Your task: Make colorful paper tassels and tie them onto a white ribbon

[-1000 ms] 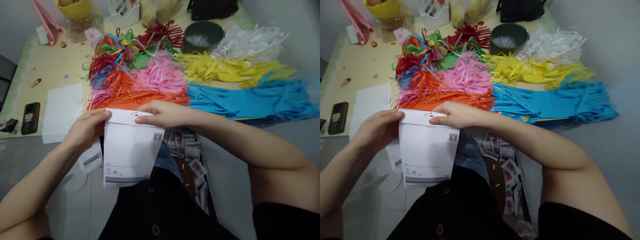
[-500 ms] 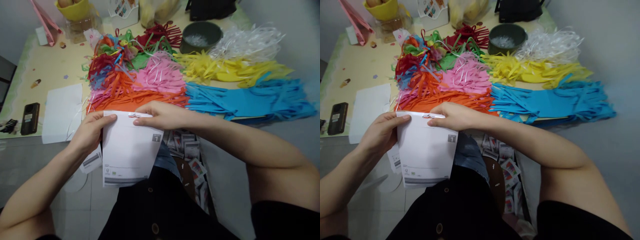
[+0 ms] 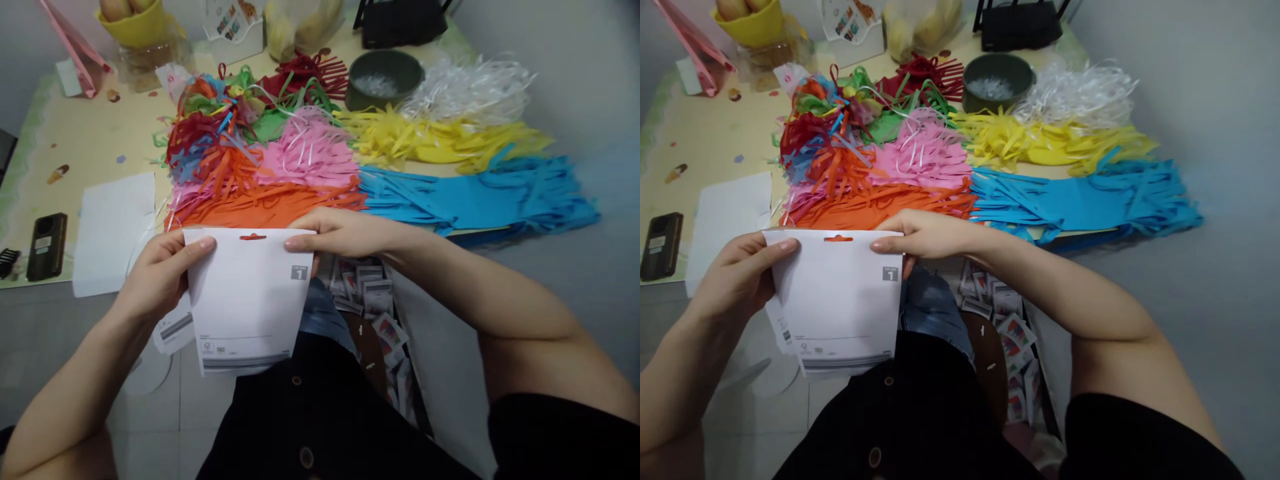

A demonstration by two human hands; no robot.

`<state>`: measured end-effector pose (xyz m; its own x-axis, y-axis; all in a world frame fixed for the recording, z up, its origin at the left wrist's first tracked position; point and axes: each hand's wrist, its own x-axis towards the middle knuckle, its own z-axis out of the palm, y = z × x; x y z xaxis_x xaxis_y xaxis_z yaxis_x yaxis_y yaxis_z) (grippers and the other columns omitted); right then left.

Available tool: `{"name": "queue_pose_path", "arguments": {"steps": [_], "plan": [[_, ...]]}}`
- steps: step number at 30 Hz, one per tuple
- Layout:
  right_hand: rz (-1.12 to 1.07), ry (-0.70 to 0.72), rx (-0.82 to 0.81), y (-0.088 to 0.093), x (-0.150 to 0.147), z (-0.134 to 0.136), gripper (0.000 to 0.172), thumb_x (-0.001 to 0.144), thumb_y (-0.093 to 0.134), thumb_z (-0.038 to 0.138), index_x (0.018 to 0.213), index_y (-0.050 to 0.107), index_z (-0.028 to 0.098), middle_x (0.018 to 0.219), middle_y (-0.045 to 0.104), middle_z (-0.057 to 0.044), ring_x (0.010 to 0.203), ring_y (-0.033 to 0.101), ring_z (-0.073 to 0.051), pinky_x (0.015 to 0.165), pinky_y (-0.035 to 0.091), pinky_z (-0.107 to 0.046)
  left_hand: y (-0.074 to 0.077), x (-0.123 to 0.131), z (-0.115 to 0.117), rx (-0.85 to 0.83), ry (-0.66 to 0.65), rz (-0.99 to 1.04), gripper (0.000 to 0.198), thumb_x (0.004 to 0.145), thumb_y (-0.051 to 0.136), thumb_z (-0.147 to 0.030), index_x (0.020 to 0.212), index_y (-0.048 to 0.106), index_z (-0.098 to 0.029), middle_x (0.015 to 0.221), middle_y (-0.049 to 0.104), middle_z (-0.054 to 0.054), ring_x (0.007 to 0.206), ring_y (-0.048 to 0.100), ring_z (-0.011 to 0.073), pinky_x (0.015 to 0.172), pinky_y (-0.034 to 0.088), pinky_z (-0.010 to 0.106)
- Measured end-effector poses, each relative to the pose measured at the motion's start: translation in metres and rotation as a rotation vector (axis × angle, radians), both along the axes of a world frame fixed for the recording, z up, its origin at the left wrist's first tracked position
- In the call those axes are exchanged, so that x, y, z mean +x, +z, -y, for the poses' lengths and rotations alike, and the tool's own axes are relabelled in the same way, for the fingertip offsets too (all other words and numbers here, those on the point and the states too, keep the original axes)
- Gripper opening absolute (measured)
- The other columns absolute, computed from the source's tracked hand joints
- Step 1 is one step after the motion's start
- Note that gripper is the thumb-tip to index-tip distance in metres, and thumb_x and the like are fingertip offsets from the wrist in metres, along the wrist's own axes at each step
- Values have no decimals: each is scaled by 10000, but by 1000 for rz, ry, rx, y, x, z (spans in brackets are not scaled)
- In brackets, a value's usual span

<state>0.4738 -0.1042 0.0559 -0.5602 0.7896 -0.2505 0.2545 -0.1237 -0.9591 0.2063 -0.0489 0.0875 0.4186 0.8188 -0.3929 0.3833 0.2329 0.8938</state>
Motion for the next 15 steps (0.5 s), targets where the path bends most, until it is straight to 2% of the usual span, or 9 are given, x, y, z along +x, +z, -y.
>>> {"name": "queue_pose_path", "arguments": {"steps": [4,7,11,15], "plan": [[-64,-22,-21,-2,-7,7,536,906,550,667,888,624,136,744,640,-16,598,534,-88,535,394,-202,-3,-2,1,-28,54,18,303,711,805,-424,880,768,-175,723,744,56,620,677,202,550,539,273],[-33,-70,89,-5,-7,9,516,955,486,633,823,593,146,714,620,-8,591,533,-91,554,385,-212,-3,-5,0,18,42,19,291,727,813,-419,895,791,-183,765,762,57,633,671,185,554,533,258],[131,-153,415,6,-2,0,443,987,485,525,803,619,144,768,638,-15,692,555,-107,641,389,-222,5,-4,-4,277,27,7,243,778,801,-432,938,813,-249,854,787,22,692,661,155,603,523,236],[267,-126,595,36,-4,-6,264,975,548,355,1051,710,161,976,734,-42,857,625,-136,759,415,-235,13,5,4,551,-77,-53,211,848,740,-420,959,816,-257,979,798,22,876,703,197,821,556,282]]}}
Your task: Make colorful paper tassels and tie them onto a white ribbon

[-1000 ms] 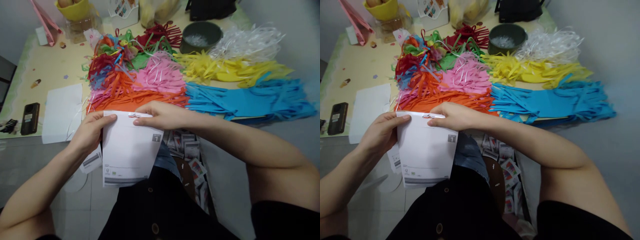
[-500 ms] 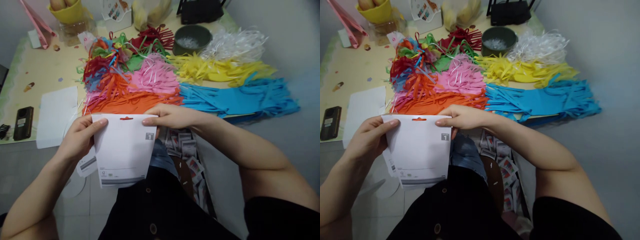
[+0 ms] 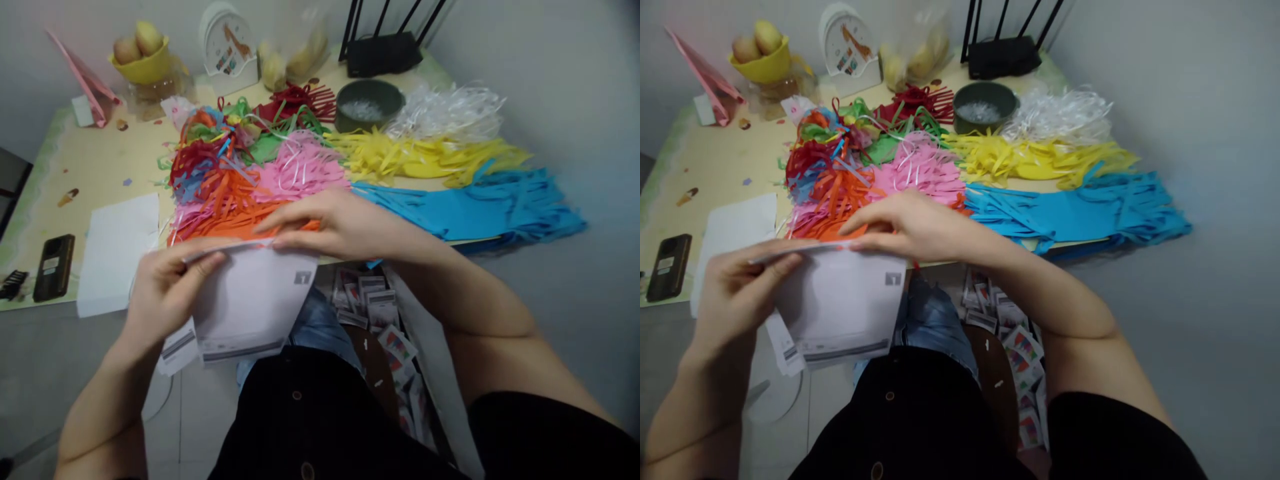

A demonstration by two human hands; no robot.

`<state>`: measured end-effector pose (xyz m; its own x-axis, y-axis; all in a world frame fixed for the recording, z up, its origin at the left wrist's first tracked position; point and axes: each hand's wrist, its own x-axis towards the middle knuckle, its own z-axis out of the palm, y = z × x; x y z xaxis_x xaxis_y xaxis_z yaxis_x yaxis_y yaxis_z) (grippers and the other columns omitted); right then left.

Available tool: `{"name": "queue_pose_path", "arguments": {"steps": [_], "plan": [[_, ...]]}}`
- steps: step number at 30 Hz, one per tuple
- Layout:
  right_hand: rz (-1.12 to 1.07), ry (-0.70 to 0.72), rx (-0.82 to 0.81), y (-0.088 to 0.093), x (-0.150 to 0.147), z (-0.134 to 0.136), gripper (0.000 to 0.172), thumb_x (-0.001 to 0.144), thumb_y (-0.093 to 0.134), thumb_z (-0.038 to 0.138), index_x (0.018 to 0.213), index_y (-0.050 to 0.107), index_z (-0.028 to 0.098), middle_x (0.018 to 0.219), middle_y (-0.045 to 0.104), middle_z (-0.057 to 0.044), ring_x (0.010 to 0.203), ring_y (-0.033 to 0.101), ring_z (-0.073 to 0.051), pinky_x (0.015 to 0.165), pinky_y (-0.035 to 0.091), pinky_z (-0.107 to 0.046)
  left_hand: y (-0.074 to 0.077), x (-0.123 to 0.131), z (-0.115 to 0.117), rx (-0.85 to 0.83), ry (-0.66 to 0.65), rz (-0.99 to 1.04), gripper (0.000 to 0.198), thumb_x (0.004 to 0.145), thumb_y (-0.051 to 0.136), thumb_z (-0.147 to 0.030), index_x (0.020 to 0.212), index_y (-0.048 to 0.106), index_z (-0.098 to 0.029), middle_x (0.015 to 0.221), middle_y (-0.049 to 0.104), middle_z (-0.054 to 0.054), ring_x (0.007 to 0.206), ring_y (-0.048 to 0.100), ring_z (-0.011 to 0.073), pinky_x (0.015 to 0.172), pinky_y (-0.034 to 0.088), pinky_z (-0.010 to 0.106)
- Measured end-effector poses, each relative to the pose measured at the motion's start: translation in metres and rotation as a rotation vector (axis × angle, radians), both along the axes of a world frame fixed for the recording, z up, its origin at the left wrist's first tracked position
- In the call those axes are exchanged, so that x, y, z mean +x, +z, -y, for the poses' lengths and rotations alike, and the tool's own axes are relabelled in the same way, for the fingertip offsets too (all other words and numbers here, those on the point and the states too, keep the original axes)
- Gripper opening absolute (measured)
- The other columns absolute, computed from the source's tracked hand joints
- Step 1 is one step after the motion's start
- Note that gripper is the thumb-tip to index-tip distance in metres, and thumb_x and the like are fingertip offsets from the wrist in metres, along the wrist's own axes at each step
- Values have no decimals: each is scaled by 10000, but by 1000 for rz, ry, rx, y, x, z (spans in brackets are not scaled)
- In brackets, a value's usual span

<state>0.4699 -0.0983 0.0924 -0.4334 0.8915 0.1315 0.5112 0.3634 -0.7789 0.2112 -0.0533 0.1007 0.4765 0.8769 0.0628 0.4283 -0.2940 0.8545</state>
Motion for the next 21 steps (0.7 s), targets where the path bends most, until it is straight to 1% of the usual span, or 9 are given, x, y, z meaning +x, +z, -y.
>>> {"name": "queue_pose_path", "arguments": {"steps": [1,3,6,8,10,12,14,18,21], "plan": [[40,-2,33,6,-3,2,256,981,537,322,1081,715,168,983,745,-44,851,634,-136,762,415,-237,0,2,4,29,-21,-21,219,870,715,-417,968,813,-247,990,797,32,897,710,210,841,559,295],[142,-19,109,14,-11,10,261,1000,497,278,1046,731,172,926,757,-45,790,639,-135,728,404,-245,-3,4,11,75,-30,-37,225,885,698,-404,994,805,-240,1005,796,42,903,723,221,837,567,302],[275,-38,280,13,-24,22,245,990,497,208,940,734,169,780,734,-40,706,627,-150,665,372,-271,-15,-2,22,128,-49,2,165,864,734,-342,980,804,-247,956,805,38,837,743,202,787,578,274],[287,-2,362,9,-33,23,222,980,517,181,901,724,177,709,709,-27,666,619,-151,641,360,-282,-25,-14,29,157,-74,46,138,881,714,-290,973,812,-257,922,810,42,792,756,194,751,585,263],[268,59,332,6,-44,16,199,988,539,219,896,713,197,711,713,-16,653,623,-143,631,366,-276,-35,-30,38,170,-52,78,175,909,671,-252,1005,816,-275,926,811,46,781,767,195,737,595,265],[273,158,240,4,-58,4,207,992,544,245,859,699,210,725,720,-6,640,618,-128,613,366,-263,-43,-49,48,173,36,95,200,910,665,-236,1031,813,-292,938,811,42,772,772,196,733,606,272],[282,280,203,3,-77,-10,235,990,521,223,818,680,208,692,696,3,590,571,-114,579,341,-258,-49,-69,57,163,124,120,204,909,663,-228,1026,814,-301,926,810,36,746,772,194,718,613,273],[231,447,282,-5,-117,-35,287,1009,442,189,835,669,202,621,606,15,537,443,-104,555,292,-255,-65,-107,67,89,169,192,264,931,617,-222,1107,795,-304,972,808,39,803,782,201,734,616,269],[207,527,298,-16,-146,-52,318,1030,410,193,857,676,180,642,616,0,555,460,-108,564,311,-255,-82,-131,70,-16,220,249,294,953,576,-230,1142,784,-318,1011,806,36,849,781,205,766,611,270]]}}
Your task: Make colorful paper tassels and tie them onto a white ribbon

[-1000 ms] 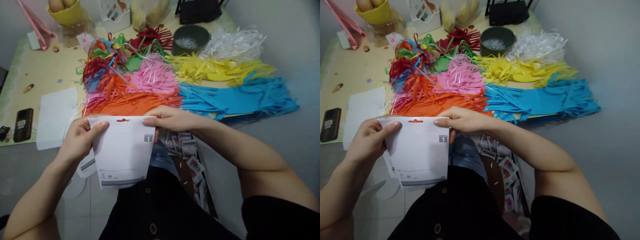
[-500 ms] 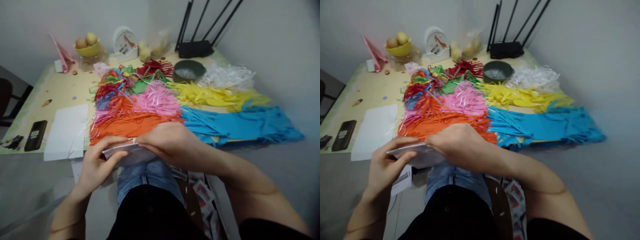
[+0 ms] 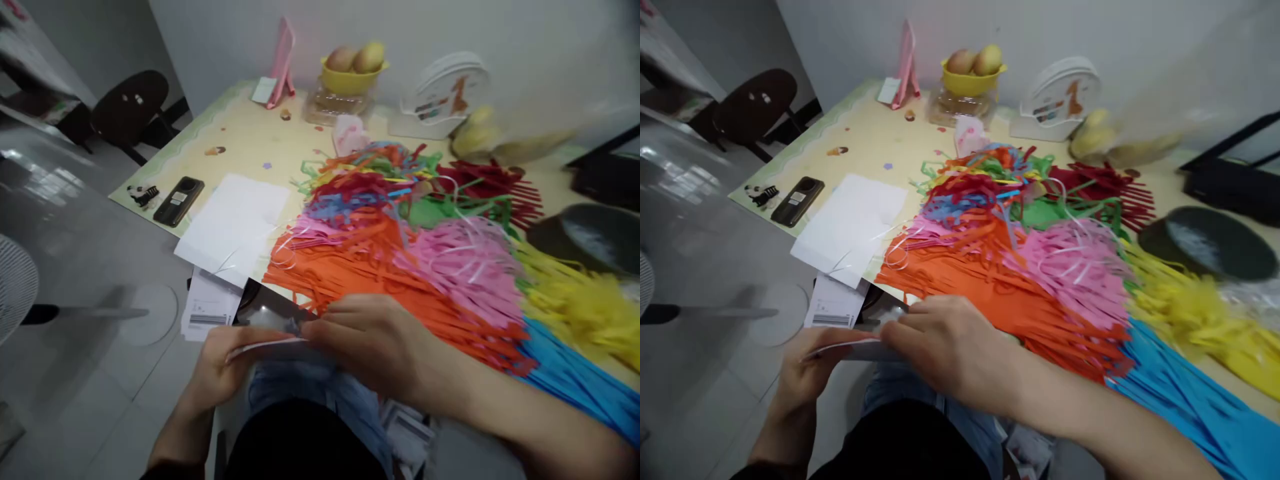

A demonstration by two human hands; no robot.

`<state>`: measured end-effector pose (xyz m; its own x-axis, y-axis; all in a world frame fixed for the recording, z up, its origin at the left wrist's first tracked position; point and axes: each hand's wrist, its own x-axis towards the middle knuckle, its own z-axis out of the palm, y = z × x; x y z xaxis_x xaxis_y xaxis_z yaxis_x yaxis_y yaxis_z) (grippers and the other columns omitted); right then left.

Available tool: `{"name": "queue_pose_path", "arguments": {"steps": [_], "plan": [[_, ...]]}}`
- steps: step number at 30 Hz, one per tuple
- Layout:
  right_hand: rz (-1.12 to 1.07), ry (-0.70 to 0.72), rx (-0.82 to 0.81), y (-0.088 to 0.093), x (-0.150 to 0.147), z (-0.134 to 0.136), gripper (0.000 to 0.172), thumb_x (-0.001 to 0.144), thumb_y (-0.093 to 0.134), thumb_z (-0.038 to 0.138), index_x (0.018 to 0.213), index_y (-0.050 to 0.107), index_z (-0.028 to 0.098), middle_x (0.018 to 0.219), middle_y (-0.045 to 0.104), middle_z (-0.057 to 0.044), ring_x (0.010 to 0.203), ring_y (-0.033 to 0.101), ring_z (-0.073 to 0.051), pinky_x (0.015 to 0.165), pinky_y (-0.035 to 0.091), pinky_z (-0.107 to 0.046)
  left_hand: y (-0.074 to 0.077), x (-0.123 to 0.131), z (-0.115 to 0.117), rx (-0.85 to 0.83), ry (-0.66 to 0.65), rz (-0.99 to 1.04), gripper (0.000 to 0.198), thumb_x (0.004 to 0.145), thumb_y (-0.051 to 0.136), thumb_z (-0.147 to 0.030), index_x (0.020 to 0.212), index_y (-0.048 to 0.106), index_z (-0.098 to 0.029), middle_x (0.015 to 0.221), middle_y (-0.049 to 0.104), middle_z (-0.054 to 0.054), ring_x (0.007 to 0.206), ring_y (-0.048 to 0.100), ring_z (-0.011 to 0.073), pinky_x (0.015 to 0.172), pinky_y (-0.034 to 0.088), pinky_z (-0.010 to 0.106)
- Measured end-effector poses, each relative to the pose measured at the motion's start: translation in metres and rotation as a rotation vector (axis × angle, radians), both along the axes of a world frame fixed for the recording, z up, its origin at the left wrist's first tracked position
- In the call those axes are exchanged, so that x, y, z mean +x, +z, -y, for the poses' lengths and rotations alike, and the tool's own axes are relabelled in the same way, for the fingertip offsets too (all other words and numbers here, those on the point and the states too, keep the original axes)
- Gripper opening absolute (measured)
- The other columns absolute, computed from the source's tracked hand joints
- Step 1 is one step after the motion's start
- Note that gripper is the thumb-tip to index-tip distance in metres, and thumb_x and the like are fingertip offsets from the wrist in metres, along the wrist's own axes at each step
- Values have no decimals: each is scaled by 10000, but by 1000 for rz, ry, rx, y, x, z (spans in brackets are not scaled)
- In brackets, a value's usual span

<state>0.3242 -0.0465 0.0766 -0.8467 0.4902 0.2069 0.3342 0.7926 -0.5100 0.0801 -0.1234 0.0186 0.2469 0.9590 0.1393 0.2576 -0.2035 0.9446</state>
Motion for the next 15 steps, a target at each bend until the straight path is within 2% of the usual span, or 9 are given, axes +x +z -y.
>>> {"name": "queue_pose_path", "arguments": {"steps": [4,8,10,12,14,15], "plan": [[46,81,-38,-17,-33,-16,344,1047,408,245,874,692,156,678,664,-25,581,540,-122,587,365,-268,-21,-23,2,-128,68,58,255,942,598,-295,1092,802,-327,955,811,31,802,779,227,724,609,291],[85,128,-67,-24,-55,-25,384,1054,382,233,846,695,151,635,630,-20,559,528,-126,582,364,-282,-34,-42,2,-89,73,35,289,954,557,-316,1118,795,-310,922,811,50,762,766,222,730,598,303],[137,183,-188,-22,-62,-38,376,1056,399,257,862,700,143,672,655,-36,606,564,-130,595,382,-273,-41,-52,2,-89,80,13,299,959,540,-333,1106,797,-292,871,808,56,720,751,215,699,587,302],[220,257,-417,-20,-70,-61,333,1044,456,304,894,714,154,738,702,-39,658,616,-121,615,417,-243,-47,-60,0,-100,71,-10,290,956,541,-344,1058,805,-280,831,802,52,694,739,207,668,570,297],[260,198,-558,-27,-83,-95,261,1015,521,321,927,723,181,810,739,-26,696,654,-112,652,449,-222,-52,-67,-4,-93,31,9,293,968,529,-339,1020,807,-265,857,805,51,719,743,198,681,563,287],[242,58,-511,-35,-91,-113,222,1000,534,298,949,718,185,859,750,-31,733,668,-120,696,463,-231,-55,-70,-9,-78,3,36,303,977,521,-340,1010,808,-252,892,808,59,770,753,201,719,567,286]]}}
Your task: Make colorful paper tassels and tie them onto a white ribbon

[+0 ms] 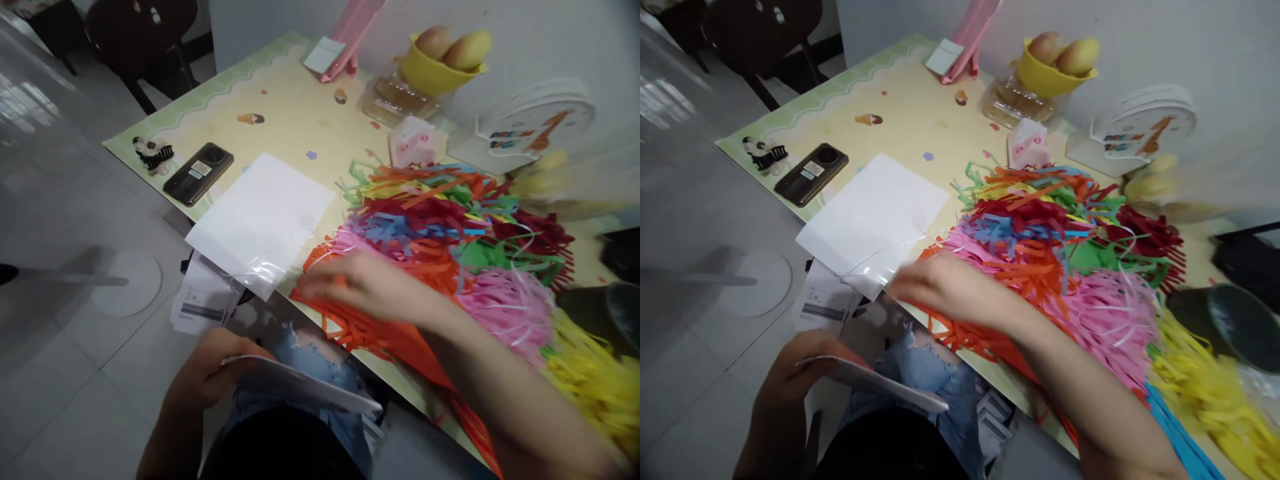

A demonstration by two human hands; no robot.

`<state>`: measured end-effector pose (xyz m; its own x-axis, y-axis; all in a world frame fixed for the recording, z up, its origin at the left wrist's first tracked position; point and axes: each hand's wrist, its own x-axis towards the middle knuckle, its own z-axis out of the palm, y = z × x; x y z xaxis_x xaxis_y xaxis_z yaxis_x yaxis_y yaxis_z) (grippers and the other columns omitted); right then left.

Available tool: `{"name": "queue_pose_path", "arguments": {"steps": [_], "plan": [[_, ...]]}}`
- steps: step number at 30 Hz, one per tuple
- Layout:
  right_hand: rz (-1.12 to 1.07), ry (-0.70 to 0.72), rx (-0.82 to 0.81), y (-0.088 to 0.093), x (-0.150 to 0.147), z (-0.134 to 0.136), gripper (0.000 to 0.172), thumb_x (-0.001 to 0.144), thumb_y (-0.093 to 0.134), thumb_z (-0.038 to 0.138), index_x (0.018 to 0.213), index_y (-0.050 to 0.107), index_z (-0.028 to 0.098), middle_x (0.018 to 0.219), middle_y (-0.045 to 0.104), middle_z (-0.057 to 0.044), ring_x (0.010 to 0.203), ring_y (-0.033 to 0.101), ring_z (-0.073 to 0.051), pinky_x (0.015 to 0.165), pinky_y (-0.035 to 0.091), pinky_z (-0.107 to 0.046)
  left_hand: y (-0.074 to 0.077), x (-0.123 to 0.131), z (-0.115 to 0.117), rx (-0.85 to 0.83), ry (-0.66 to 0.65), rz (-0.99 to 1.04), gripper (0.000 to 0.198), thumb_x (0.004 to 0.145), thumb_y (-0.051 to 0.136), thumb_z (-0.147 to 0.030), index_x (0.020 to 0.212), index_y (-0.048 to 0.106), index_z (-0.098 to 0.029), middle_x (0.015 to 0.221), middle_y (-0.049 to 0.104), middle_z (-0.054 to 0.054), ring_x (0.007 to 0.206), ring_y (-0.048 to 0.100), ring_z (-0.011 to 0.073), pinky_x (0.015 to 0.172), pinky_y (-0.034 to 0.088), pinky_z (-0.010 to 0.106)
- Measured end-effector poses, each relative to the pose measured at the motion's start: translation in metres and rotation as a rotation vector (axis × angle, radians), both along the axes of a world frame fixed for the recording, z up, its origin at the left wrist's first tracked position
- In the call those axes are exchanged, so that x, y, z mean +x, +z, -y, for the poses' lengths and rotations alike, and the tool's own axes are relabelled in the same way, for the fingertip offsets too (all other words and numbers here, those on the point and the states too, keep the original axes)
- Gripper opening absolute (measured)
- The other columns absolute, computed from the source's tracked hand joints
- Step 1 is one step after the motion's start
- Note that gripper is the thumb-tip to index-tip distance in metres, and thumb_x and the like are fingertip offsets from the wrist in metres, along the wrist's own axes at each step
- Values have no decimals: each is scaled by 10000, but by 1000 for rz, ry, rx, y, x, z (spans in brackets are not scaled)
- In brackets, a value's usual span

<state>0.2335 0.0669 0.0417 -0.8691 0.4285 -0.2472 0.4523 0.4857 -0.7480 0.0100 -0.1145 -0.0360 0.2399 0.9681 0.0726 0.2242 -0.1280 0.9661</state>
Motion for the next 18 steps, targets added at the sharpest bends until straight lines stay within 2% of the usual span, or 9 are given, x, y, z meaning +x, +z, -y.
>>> {"name": "queue_pose_path", "arguments": {"steps": [2,3,6,8,10,12,15,18], "plan": [[-8,-278,233,-24,-19,-34,132,939,556,197,954,684,167,891,743,-53,782,667,-155,754,472,-270,-3,-4,-13,37,-46,88,334,993,506,-350,986,813,-217,934,808,83,882,759,222,844,573,315],[-8,-342,307,-40,-29,-48,141,891,563,133,988,662,157,929,737,-70,822,665,-173,785,478,-290,-5,-6,-22,41,-54,130,344,993,512,-362,969,816,-203,928,806,93,905,756,234,914,566,349],[-69,-384,365,-83,-56,-74,310,806,502,35,1086,585,142,1069,691,-128,918,655,-206,840,506,-336,-12,-9,-54,-35,14,229,336,949,588,-425,908,822,-188,791,792,66,725,726,229,974,559,452],[-139,-353,390,-103,-66,-79,364,788,480,29,1125,542,151,1184,635,-155,983,640,-215,875,520,-359,-21,-11,-75,-131,149,249,350,903,641,-479,883,823,-181,696,762,30,622,684,214,945,571,483],[-183,-323,439,-114,-71,-78,388,786,458,26,1143,518,167,1250,585,-157,1020,624,-215,897,523,-371,-30,-11,-91,-211,256,251,398,864,667,-530,836,820,-164,662,742,23,666,702,237,989,548,513],[-195,-305,480,-118,-73,-76,392,792,426,19,1142,509,175,1247,570,-147,1017,616,-211,891,523,-368,-39,-12,-101,-255,292,259,453,830,678,-575,744,805,-149,672,745,46,787,734,286,1081,483,554],[-201,-286,488,-118,-74,-75,366,813,400,30,1129,507,178,1206,576,-135,978,614,-203,868,524,-363,-44,-12,-107,-276,261,280,471,814,680,-594,662,775,-158,760,777,85,1005,727,345,1186,365,596],[-231,-310,473,-120,-73,-83,343,819,439,69,1137,502,182,1191,584,-133,955,614,-208,878,525,-384,-42,-12,-107,-283,203,256,421,838,670,-557,672,775,-185,903,800,100,1211,658,354,1256,239,596]]}}
